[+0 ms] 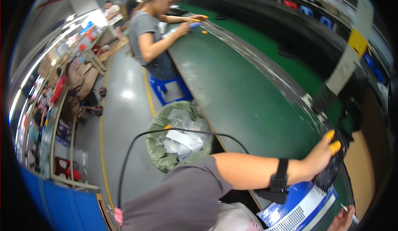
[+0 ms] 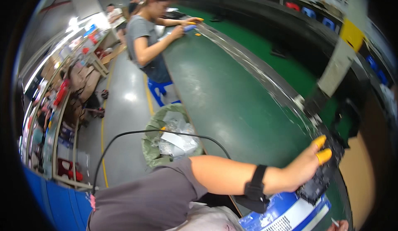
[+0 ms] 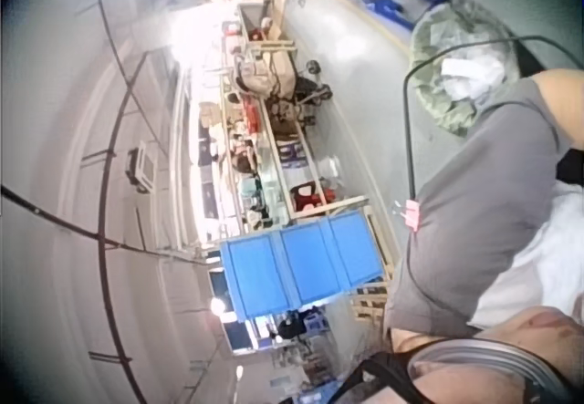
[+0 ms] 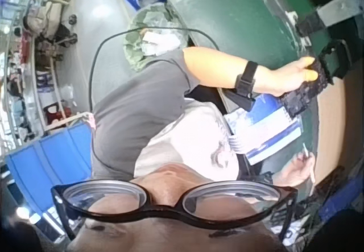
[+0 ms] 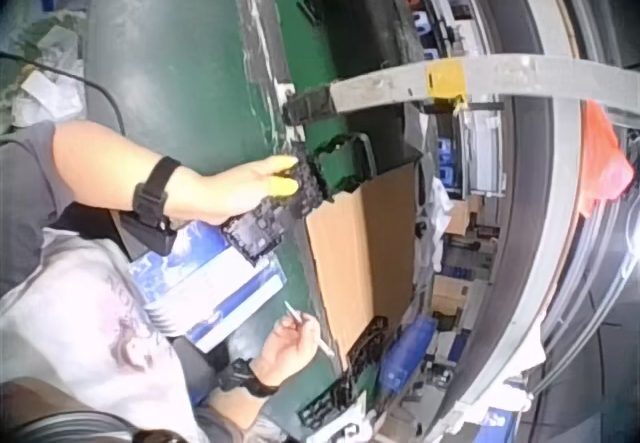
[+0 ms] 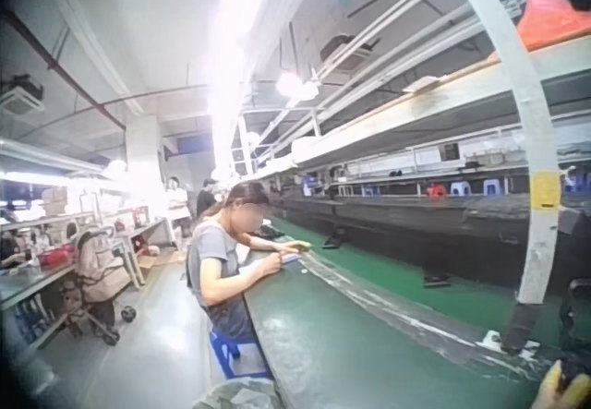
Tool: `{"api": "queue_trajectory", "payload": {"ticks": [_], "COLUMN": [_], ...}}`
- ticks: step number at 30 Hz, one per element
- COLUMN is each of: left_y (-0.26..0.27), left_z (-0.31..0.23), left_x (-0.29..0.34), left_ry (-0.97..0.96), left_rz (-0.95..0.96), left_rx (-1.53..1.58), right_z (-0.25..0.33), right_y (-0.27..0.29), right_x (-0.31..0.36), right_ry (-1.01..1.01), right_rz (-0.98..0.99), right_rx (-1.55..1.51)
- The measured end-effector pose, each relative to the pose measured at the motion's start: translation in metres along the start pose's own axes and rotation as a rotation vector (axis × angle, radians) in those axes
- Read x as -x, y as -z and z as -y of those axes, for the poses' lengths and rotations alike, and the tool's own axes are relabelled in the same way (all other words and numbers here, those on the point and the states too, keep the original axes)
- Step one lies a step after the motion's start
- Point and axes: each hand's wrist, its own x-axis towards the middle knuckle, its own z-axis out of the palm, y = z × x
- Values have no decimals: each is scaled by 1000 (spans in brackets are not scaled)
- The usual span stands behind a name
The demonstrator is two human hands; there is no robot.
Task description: The person is using tweezers and a stylus to assemble or inspect small electronic components on a plastic chassis at a production line station.
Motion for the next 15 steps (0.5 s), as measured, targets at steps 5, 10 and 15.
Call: {"api": "queue_trajectory", "payload": {"ticks": [5,10,15], "left_y": [5,8,-9], "left_z": [-17,-11,-10], "left_x": [5,6,10], "left_ry": [-41,16,12], "left_rz": [-105,93,63], "left_rx": [-102,121,61], "right_z": [-21,-49,-48], "right_y": [-29,-10,-11], "right_x": [5,-7,-6], "right_ry": [26,6,-58], "right_rz": [-238,-241,-230], "right_rx": [140,78,127]}}
